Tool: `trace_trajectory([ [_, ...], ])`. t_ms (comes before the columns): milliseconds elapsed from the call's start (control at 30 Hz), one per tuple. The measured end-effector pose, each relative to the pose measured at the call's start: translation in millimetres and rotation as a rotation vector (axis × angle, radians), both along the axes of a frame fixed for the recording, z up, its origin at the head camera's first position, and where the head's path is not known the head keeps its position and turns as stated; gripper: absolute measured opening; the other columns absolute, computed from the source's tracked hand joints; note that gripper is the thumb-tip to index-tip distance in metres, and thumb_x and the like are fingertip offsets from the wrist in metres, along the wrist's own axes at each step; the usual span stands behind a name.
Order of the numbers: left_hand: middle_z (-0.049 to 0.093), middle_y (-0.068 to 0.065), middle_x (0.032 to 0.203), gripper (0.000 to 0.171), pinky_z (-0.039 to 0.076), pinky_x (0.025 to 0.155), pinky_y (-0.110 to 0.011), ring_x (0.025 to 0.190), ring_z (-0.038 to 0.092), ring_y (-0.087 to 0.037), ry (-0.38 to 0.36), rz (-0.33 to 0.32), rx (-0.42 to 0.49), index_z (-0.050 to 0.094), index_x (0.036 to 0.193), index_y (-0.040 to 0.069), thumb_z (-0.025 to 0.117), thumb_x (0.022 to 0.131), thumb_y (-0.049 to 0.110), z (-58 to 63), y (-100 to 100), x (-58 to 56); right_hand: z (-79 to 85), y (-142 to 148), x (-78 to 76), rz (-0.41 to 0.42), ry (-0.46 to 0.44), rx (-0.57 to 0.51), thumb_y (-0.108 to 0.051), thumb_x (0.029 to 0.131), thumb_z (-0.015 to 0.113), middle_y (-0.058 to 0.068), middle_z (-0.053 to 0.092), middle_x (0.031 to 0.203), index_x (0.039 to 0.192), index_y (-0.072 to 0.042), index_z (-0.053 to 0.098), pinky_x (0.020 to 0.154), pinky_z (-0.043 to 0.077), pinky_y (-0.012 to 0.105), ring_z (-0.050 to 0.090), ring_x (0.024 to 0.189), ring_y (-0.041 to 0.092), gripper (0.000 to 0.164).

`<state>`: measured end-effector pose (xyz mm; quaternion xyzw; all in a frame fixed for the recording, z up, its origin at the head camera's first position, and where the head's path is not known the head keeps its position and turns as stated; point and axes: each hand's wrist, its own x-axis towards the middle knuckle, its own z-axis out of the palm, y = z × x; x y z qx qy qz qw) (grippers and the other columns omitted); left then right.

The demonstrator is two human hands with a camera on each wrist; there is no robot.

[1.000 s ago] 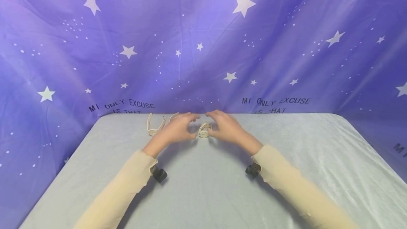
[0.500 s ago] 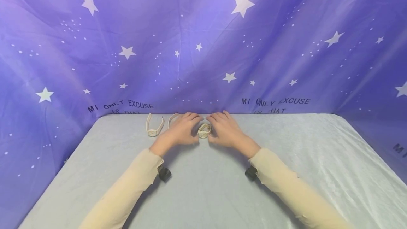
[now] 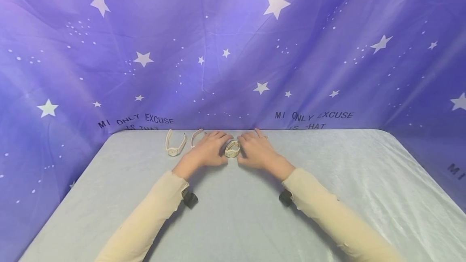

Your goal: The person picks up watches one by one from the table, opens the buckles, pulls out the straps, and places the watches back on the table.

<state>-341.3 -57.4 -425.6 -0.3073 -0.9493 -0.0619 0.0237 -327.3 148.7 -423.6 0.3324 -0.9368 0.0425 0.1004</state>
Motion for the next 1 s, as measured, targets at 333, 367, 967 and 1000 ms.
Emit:
trace_trajectory([
  [333, 0.059, -0.011, 0.144, 0.069, 0.038, 0.119, -0.052, 0.138, 0.05, -0.033, -0.025, 0.001, 0.044, 0.053, 0.145, 0.012, 0.076, 0.082, 0.027, -1.5, -1.6, 1.1, -2.5, -2.6, 1.4, -0.014, 0.006, 0.033, -0.031, 0.089, 0.066, 0.02, 0.067, 0.128, 0.129, 0.004, 0.062, 0.118, 0.031, 0.067, 0.06, 0.127, 0.038, 0.052],
  [367, 0.06, -0.011, 0.143, 0.069, 0.039, 0.119, -0.053, 0.137, 0.051, -0.033, -0.027, 0.001, 0.05, 0.054, 0.145, 0.012, 0.076, 0.082, 0.027, -1.6, -1.6, 1.0, -2.7, -2.8, 1.1, -0.014, 0.004, 0.036, -0.031, 0.09, 0.066, 0.02, 0.068, 0.127, 0.128, 0.003, 0.062, 0.119, 0.031, 0.067, 0.06, 0.127, 0.037, 0.051],
  [967, 0.07, -0.008, 0.115, 0.044, 0.052, 0.102, -0.044, 0.114, 0.062, -0.029, -0.034, -0.024, 0.166, 0.066, 0.121, 0.008, 0.078, 0.08, 0.016, -1.1, -1.1, 0.2, -2.0, -7.6, 0.6, 0.015, -0.039, -0.024, -0.019, 0.089, 0.069, 0.011, 0.072, 0.105, 0.105, -0.005, 0.068, 0.118, 0.03, 0.069, 0.066, 0.112, 0.033, 0.021],
  [1000, 0.07, -0.006, 0.11, 0.041, 0.053, 0.099, -0.042, 0.11, 0.063, -0.028, -0.032, -0.023, 0.182, 0.067, 0.118, 0.008, 0.078, 0.079, 0.014, -1.6, -1.2, -0.1, -2.5, -7.5, 0.9, 0.021, -0.033, -0.028, -0.017, 0.088, 0.069, 0.011, 0.072, 0.104, 0.105, -0.005, 0.068, 0.118, 0.03, 0.069, 0.066, 0.11, 0.033, 0.02],
])
